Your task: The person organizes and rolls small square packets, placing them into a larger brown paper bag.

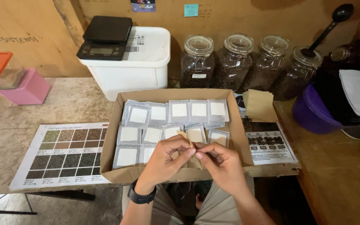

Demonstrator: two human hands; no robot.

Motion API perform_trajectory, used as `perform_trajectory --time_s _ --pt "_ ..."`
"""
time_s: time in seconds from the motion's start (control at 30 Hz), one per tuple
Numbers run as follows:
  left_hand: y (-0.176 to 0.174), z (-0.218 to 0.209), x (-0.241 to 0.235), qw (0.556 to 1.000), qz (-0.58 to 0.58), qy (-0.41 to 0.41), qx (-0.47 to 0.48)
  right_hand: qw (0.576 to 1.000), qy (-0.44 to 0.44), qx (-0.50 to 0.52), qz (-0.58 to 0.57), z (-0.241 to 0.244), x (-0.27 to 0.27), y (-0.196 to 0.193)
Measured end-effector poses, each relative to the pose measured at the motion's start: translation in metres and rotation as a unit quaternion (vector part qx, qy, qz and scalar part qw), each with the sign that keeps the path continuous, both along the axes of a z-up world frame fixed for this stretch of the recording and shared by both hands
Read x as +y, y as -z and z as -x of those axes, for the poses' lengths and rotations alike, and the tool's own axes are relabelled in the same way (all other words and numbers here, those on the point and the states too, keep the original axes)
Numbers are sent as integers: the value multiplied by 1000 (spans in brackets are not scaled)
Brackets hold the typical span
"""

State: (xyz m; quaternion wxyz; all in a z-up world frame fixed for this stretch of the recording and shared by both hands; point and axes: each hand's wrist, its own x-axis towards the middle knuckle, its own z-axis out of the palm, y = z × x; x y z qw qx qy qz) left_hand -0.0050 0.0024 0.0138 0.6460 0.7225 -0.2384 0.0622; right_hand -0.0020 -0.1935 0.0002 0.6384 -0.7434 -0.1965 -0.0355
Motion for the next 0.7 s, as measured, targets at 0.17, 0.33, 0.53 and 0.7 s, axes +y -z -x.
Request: perform_trajectory --time_s 0.17,0.33,0.53,0.7 --pt "5 -1 -3 999 10 -25 -25 970 94 -193 119 4 8 0" --pt "12 1 -7 997 19 -69 -34 886 142 -391 203 7 15 -6" --pt "10 5 -11 991 32 -110 -71 859 139 -405 282 8 16 -1" --pt "12 5 -12 984 46 -128 -114 884 134 -319 314 16 24 6"
